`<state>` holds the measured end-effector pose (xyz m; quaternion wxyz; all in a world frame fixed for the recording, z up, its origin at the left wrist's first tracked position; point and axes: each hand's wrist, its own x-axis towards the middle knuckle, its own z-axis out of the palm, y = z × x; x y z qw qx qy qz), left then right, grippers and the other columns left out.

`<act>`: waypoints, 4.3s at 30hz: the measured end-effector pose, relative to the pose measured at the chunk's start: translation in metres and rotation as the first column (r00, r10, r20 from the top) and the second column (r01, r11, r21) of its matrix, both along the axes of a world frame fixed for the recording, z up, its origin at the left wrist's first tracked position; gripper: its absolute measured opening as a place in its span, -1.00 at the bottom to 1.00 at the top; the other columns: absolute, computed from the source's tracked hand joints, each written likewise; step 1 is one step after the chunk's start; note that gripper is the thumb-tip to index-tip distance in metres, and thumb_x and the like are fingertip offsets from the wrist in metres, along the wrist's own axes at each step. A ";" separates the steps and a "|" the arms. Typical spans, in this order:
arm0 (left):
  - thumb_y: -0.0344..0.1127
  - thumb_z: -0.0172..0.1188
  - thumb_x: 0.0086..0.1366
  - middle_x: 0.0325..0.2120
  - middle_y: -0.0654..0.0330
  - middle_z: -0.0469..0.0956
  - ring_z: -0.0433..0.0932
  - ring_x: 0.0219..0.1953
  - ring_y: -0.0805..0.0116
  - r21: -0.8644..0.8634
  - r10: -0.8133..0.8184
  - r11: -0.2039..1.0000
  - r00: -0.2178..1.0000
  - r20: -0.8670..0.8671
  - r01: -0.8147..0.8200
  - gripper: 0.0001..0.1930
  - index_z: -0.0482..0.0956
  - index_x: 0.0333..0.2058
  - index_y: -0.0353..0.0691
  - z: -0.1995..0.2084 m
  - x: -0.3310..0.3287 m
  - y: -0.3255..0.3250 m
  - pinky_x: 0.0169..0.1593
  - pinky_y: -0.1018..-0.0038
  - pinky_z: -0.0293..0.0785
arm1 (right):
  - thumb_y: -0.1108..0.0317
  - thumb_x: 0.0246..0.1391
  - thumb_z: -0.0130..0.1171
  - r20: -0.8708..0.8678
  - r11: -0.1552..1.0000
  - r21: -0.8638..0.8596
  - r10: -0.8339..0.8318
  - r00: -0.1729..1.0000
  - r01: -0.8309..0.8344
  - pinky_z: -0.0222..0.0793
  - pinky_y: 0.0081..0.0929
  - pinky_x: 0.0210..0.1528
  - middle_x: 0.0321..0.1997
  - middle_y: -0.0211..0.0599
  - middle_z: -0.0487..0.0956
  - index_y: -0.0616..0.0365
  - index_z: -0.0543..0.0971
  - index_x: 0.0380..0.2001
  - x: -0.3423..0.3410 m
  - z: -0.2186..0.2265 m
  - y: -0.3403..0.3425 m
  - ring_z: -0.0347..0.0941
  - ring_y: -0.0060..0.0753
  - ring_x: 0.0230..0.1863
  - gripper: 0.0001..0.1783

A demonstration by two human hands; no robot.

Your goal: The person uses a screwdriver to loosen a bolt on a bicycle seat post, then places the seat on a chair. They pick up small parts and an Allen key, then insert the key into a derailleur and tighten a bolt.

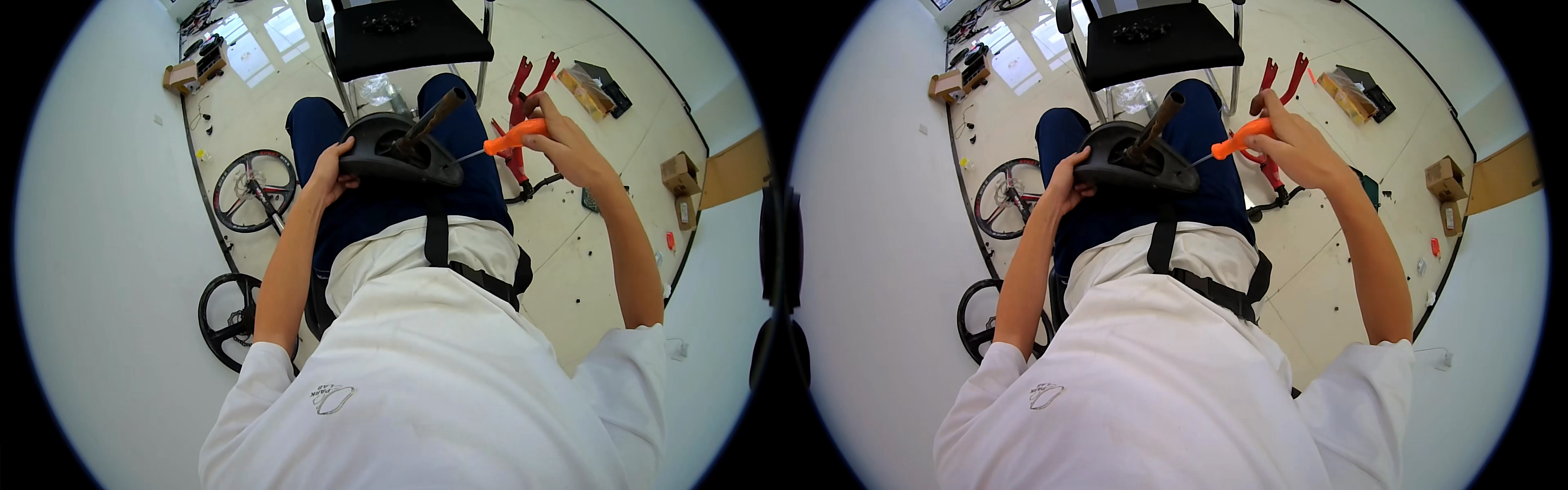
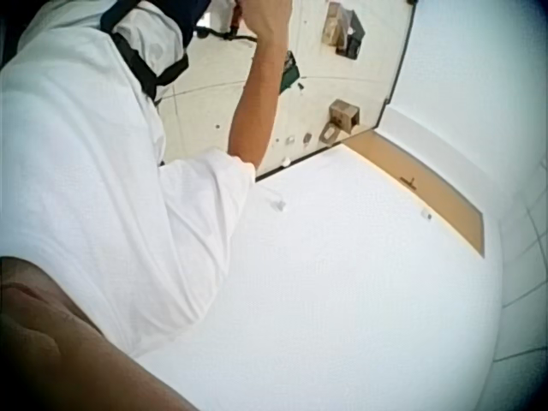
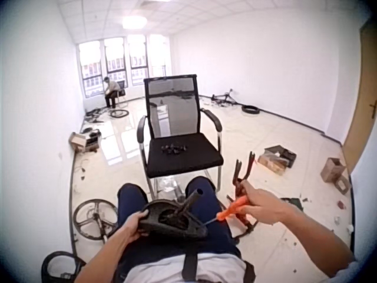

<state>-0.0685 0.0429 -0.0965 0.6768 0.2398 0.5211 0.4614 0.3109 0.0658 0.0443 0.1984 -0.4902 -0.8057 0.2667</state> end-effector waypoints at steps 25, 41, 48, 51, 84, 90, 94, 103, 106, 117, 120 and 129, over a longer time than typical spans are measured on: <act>-0.08 0.03 0.39 -0.69 0.35 0.26 0.09 -0.77 0.55 0.007 -0.012 1.000 1.000 0.022 0.012 -0.74 0.26 -0.39 -0.06 0.002 0.000 -0.001 -0.62 0.55 0.06 | 0.09 0.20 -0.05 0.263 0.998 0.058 0.013 0.965 -0.030 0.26 -0.38 -0.36 -0.52 -0.07 0.45 0.24 0.33 -0.21 -0.009 0.015 0.001 0.37 -0.26 -0.50 -0.62; -0.07 0.03 0.39 -0.68 0.34 0.28 0.09 -0.77 0.55 -0.010 -0.013 1.000 1.000 0.002 0.013 -0.75 0.27 -0.37 -0.06 0.005 0.003 -0.002 -0.63 0.55 0.08 | -0.18 0.23 -0.02 -0.011 0.944 0.273 0.194 0.981 -0.184 0.28 -0.34 -0.42 -0.61 -0.17 0.43 0.27 0.41 -0.28 -0.004 0.003 0.000 0.36 -0.22 -0.55 -0.41; -0.08 0.02 0.39 -0.69 0.34 0.29 0.09 -0.78 0.56 0.011 -0.015 1.000 1.000 0.022 0.015 -0.76 0.27 -0.37 -0.06 0.001 0.000 -0.001 -0.63 0.56 0.07 | -0.10 0.23 0.02 0.463 0.994 0.101 -0.079 0.883 0.036 0.30 -0.36 -0.38 -0.57 -0.14 0.44 0.28 0.37 -0.16 -0.019 0.019 0.002 0.37 -0.22 -0.54 -0.45; -0.08 0.02 0.39 -0.69 0.34 0.29 0.09 -0.78 0.56 -0.011 -0.002 1.000 1.000 0.012 0.002 -0.76 0.28 -0.38 -0.06 0.003 0.003 -0.001 -0.63 0.56 0.06 | -0.09 0.24 0.01 0.269 0.982 0.179 0.017 0.963 -0.067 0.29 -0.34 -0.40 -0.61 -0.14 0.42 0.28 0.40 -0.20 -0.009 0.006 0.001 0.35 -0.21 -0.56 -0.46; -0.08 0.02 0.39 -0.69 0.35 0.29 0.09 -0.78 0.55 -0.025 -0.002 1.000 1.000 0.020 0.002 -0.75 0.28 -0.40 -0.05 0.000 0.004 -0.001 -0.62 0.54 0.06 | 0.05 0.30 -0.11 0.084 0.958 0.237 0.146 0.986 -0.162 0.30 -0.26 -0.40 -0.60 -0.07 0.48 0.20 0.35 -0.20 -0.012 0.011 0.001 0.46 -0.09 -0.53 -0.62; -0.06 0.04 0.37 -0.70 0.35 0.30 0.10 -0.77 0.55 0.001 -0.017 1.000 0.999 0.047 0.017 -0.73 0.30 -0.41 -0.06 -0.006 -0.002 0.001 -0.62 0.55 0.05 | 0.06 0.27 -0.09 0.275 0.991 0.107 0.053 0.960 -0.085 0.31 -0.22 -0.35 -0.56 -0.05 0.50 0.17 0.31 -0.09 -0.029 0.021 0.000 0.48 -0.09 -0.48 -0.61; -0.06 0.05 0.37 -0.71 0.34 0.29 0.09 -0.78 0.55 -0.021 0.008 1.000 1.000 0.028 -0.007 -0.73 0.30 -0.41 -0.07 -0.003 0.000 0.000 -0.63 0.54 0.05 | 0.05 0.27 -0.06 0.188 0.979 0.030 0.194 0.963 -0.203 0.31 -0.21 -0.35 -0.55 -0.08 0.50 0.21 0.29 -0.08 -0.023 0.036 -0.006 0.45 -0.10 -0.48 -0.58; -0.06 0.03 0.38 -0.71 0.34 0.33 0.09 -0.78 0.55 -0.016 -0.011 1.000 0.998 0.059 0.012 -0.72 0.34 -0.45 -0.08 -0.006 -0.005 0.004 -0.63 0.56 0.03 | -0.01 0.26 -0.07 0.473 0.986 -0.050 0.165 0.865 -0.160 0.30 -0.25 -0.31 -0.49 -0.06 0.49 0.26 0.33 -0.11 -0.033 0.036 0.010 0.43 -0.19 -0.43 -0.52; -0.05 0.03 0.38 -0.72 0.34 0.36 0.09 -0.78 0.55 -0.015 -0.002 1.000 0.998 0.057 0.003 -0.70 0.36 -0.47 -0.08 -0.006 -0.004 0.001 -0.63 0.56 0.02 | -0.03 0.25 -0.06 0.458 0.989 0.052 0.101 0.883 -0.140 0.31 -0.28 -0.33 -0.52 -0.08 0.48 0.27 0.33 -0.11 -0.028 0.038 0.003 0.42 -0.20 -0.45 -0.50; -0.04 0.03 0.37 -0.72 0.34 0.34 0.09 -0.79 0.55 -0.020 0.016 1.000 0.999 0.041 -0.015 -0.70 0.36 -0.47 -0.08 -0.004 -0.003 0.001 -0.64 0.56 0.03 | -0.03 0.26 -0.02 0.376 0.986 -0.050 0.169 0.911 -0.162 0.31 -0.29 -0.40 -0.57 -0.12 0.46 0.32 0.47 -0.23 -0.026 0.034 0.002 0.39 -0.23 -0.55 -0.49; -0.05 0.02 0.38 -0.71 0.34 0.33 0.10 -0.79 0.55 -0.016 0.004 1.000 0.998 0.067 -0.003 -0.72 0.34 -0.44 -0.07 -0.009 -0.009 0.001 -0.63 0.56 0.05 | -0.04 0.28 -0.03 0.413 0.990 -0.056 0.144 0.899 -0.133 0.27 -0.32 -0.45 -0.62 -0.13 0.44 0.36 0.53 -0.39 -0.024 0.024 0.006 0.34 -0.30 -0.60 -0.45; -0.02 0.10 0.35 -0.64 0.37 0.42 0.20 -0.73 0.56 0.129 -0.005 0.992 0.989 0.149 -0.015 -0.74 0.40 -0.39 -0.04 0.002 0.001 -0.007 -0.60 0.56 0.13 | -0.08 0.27 -0.02 -0.267 0.946 -0.207 -0.301 0.915 0.251 0.11 -0.61 -0.83 -0.76 -0.48 0.27 0.20 0.48 -0.42 0.041 0.016 0.018 0.17 -0.62 -0.84 -0.50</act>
